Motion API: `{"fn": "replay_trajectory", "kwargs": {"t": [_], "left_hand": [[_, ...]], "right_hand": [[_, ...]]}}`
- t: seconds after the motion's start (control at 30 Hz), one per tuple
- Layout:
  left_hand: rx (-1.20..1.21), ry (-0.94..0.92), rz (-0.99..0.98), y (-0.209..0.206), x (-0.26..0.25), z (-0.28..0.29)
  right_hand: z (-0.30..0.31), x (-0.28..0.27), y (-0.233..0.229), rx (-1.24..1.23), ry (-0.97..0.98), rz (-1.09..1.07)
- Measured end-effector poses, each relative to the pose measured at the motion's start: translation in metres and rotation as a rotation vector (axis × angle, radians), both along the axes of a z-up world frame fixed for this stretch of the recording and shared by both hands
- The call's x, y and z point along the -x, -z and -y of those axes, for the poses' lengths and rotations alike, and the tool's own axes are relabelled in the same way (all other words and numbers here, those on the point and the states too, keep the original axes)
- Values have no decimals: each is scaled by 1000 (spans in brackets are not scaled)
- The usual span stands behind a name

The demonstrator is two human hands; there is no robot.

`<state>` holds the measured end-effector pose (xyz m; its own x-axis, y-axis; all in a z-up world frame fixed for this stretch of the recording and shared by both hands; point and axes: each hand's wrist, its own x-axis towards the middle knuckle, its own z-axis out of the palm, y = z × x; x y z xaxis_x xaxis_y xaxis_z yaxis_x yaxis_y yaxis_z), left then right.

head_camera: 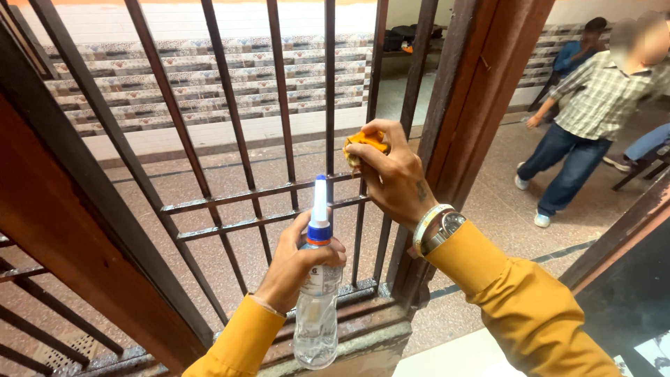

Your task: The person sprays a clear liquid from a spray bottle onto a metal railing and wipes it with a yellow cloth. The person repeatedly sprays and wipes different sections of the railing throughout the clip.

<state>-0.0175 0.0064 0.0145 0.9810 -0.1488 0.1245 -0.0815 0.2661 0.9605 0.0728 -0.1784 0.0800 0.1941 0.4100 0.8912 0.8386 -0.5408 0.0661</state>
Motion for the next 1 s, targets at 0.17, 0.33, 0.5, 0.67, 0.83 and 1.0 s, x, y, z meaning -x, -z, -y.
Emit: {"fn": "replay_trajectory", "kwargs": {"t": [0.17, 0.33, 0.5, 0.67, 0.83, 1.0], "left_hand": [[-38, -45, -13, -2, 9, -9], [-64, -93, 0, -3, 11, -10], [-23, -92, -16, -8, 14, -6], [-59, -109, -34, -13, 20, 0], [-119, -157, -56, -19, 34, -7], [-152, -143, -10, -19, 38, -1]], "right_hand": [[-21, -26, 24, 5, -2, -82], [-34, -26, 50, 112, 114, -17], [-37, -32, 48, 180, 33, -14], [-24, -33, 52, 292, 205, 16], [-8, -45, 36, 277, 377, -214], [-30, -37, 38, 116, 44, 69]]}}
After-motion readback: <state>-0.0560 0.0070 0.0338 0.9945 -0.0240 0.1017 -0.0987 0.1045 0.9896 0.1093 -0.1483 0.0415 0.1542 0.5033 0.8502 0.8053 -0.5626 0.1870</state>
